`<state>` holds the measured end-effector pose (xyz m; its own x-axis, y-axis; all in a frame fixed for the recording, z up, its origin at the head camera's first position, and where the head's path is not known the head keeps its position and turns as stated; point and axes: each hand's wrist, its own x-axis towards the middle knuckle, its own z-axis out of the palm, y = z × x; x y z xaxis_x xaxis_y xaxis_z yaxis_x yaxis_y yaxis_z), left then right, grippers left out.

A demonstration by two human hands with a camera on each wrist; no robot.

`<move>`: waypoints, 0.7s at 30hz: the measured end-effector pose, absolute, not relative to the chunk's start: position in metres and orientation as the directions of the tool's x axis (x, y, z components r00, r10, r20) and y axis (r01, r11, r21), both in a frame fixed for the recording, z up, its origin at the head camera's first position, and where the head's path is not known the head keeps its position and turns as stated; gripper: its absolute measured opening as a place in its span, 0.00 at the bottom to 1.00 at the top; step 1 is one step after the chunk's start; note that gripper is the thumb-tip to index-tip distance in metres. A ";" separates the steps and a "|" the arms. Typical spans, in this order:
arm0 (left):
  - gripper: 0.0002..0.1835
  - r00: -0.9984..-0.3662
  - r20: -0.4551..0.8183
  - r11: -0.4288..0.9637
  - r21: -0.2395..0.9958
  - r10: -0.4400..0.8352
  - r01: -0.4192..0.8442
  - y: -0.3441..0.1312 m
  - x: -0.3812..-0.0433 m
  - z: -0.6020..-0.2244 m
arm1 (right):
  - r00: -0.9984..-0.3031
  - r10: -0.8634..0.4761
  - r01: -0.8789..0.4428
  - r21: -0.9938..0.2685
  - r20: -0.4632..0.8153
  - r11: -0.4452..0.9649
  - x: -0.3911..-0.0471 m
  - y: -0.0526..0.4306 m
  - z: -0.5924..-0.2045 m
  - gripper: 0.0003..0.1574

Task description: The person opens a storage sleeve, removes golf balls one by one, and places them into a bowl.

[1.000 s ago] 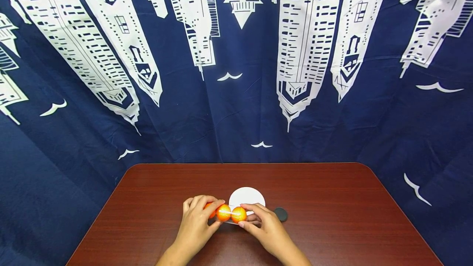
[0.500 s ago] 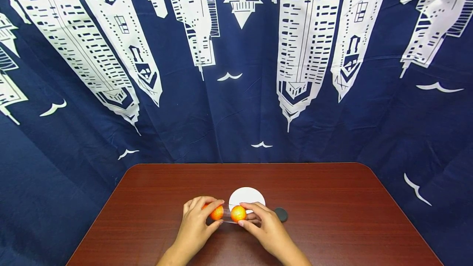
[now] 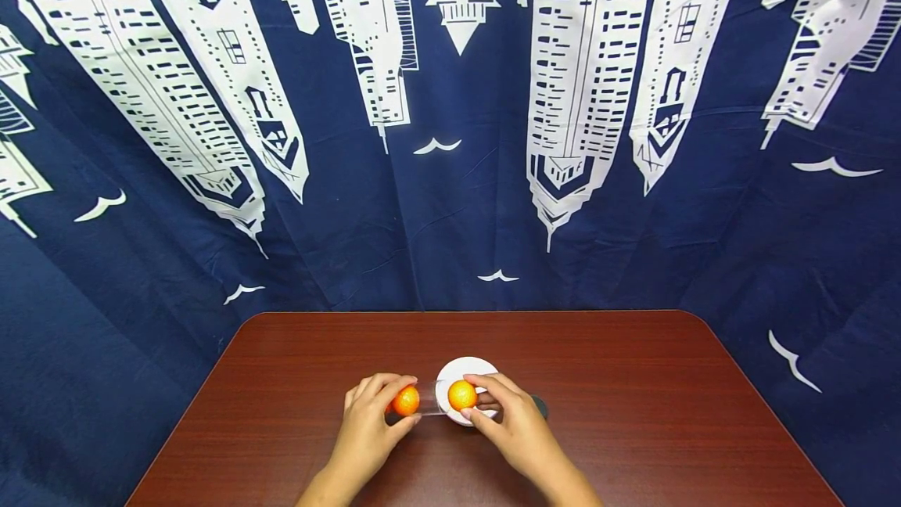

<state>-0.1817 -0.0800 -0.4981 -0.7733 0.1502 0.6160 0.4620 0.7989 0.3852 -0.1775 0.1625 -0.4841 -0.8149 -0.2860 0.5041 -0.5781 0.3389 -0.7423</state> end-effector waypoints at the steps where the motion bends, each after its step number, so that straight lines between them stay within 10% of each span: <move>1: 0.30 -0.778 0.611 0.796 0.396 0.142 0.457 -0.080 -0.182 -0.499 | -0.811 -0.282 -0.584 -0.735 0.513 0.344 -0.178 0.163 -0.484 0.27; 21: 0.30 -0.819 0.569 0.755 0.507 0.070 0.416 -0.082 -0.184 -0.501 | -0.838 -0.307 -0.537 -0.585 0.451 0.608 -0.199 0.172 -0.493 0.26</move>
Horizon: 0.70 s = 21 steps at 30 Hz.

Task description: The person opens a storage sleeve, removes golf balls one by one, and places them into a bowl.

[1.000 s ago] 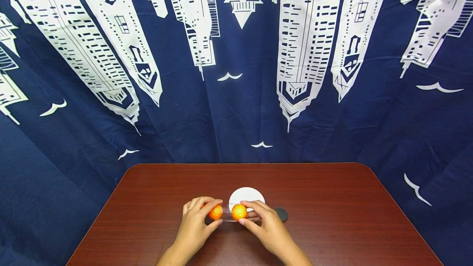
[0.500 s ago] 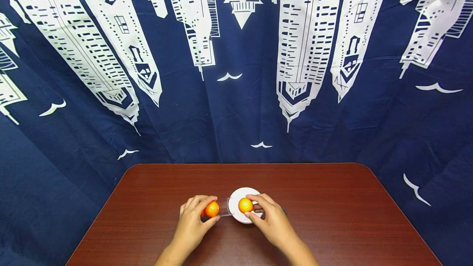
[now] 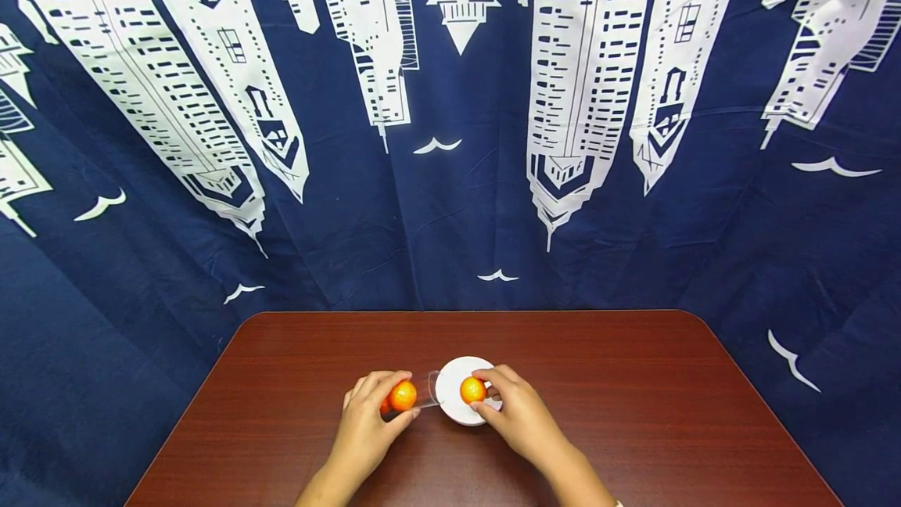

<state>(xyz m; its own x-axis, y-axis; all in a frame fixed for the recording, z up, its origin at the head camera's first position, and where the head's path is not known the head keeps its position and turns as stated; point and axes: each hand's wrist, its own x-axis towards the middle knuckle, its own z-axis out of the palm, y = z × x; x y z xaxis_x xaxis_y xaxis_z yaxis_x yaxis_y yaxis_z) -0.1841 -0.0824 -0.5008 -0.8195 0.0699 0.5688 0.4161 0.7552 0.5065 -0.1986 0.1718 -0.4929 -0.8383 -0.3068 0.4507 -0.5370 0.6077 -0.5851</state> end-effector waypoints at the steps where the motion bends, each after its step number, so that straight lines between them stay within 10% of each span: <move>1: 0.30 -0.821 0.567 0.753 0.511 0.068 0.415 -0.082 -0.184 -0.501 | -0.836 -0.311 -0.538 -0.570 0.451 0.621 -0.199 0.171 -0.493 0.26; 21: 0.30 -0.818 0.573 0.745 0.520 0.058 0.417 -0.083 -0.184 -0.500 | -0.803 -0.429 -0.573 -0.338 0.413 0.747 -0.210 0.158 -0.491 0.24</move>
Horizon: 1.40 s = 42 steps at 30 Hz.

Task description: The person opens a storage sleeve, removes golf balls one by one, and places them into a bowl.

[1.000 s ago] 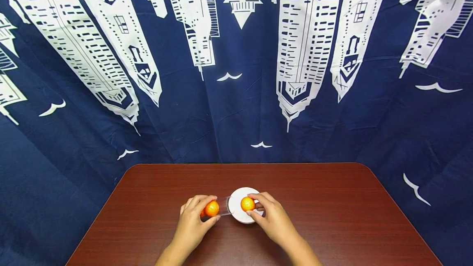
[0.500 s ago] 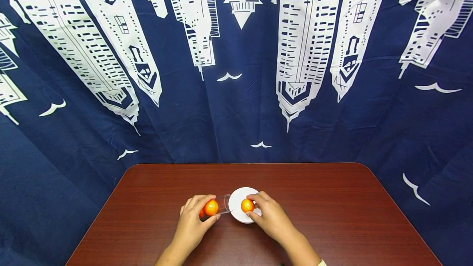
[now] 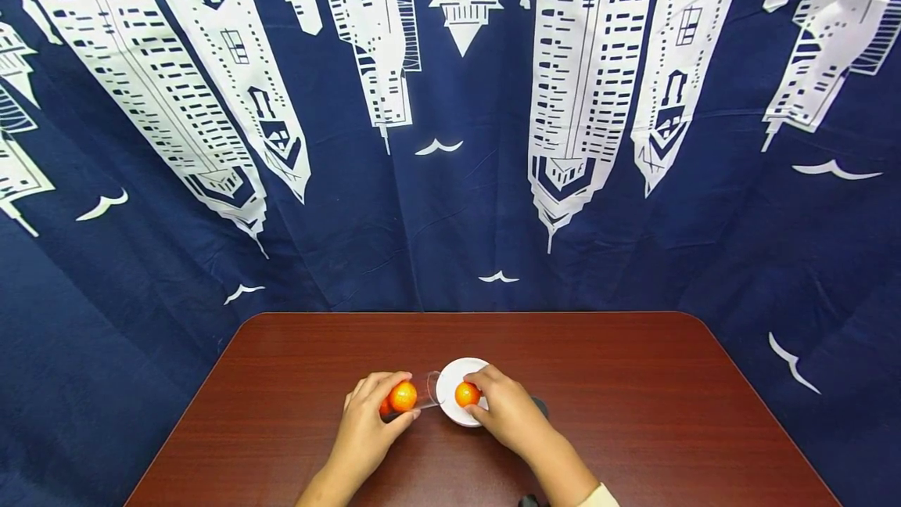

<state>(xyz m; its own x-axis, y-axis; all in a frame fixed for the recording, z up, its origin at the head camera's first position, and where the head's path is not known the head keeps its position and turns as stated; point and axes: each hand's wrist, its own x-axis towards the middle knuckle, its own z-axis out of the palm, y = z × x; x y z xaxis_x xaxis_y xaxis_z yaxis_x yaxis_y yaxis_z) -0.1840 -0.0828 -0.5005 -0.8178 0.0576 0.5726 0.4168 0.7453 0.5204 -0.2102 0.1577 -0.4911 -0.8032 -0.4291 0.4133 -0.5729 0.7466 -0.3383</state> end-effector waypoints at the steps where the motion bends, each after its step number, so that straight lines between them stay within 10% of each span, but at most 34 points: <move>1: 0.31 -0.816 0.576 0.744 0.520 0.057 0.419 -0.083 -0.184 -0.500 | -0.803 -0.434 -0.573 -0.332 0.408 0.749 -0.211 0.158 -0.491 0.24; 42: 0.30 -0.829 0.556 0.734 0.538 0.061 0.415 -0.083 -0.183 -0.500 | -0.797 -0.503 -0.593 -0.278 0.335 0.755 -0.222 0.151 -0.493 0.22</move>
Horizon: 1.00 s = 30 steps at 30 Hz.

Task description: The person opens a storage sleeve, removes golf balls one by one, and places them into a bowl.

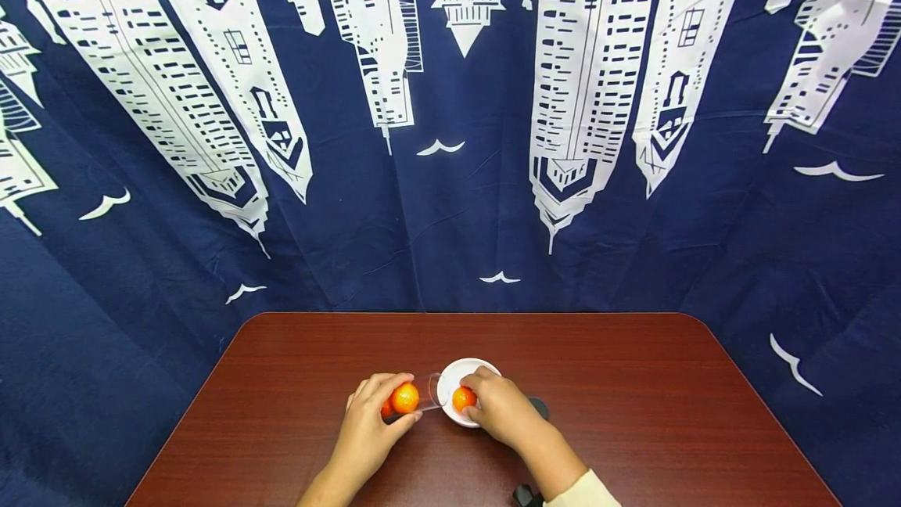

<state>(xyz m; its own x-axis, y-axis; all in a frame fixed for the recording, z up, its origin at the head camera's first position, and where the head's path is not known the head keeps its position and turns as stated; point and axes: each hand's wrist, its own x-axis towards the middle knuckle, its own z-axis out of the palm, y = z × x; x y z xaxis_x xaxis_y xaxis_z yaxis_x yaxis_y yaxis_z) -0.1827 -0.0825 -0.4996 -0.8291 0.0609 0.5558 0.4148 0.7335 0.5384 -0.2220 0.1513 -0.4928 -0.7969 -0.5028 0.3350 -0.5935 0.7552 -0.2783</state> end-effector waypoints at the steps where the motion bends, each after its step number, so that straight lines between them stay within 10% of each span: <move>1: 0.30 -0.830 0.555 0.733 0.540 0.060 0.414 -0.082 -0.183 -0.500 | -0.797 -0.503 -0.593 -0.278 0.334 0.756 -0.222 0.151 -0.493 0.22; 30: 0.30 -0.825 0.562 0.735 0.532 0.065 0.421 -0.081 -0.182 -0.496 | -0.821 -0.317 -0.554 -0.529 0.474 0.643 -0.209 0.160 -0.487 0.23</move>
<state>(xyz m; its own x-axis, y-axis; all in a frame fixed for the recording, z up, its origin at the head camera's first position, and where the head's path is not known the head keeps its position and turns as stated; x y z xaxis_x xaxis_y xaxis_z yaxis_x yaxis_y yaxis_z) -0.1823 -0.0809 -0.4963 -0.8247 0.0650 0.5618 0.4206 0.7347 0.5323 -0.2089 0.1602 -0.4874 -0.8214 -0.3174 0.4738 -0.5537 0.6429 -0.5293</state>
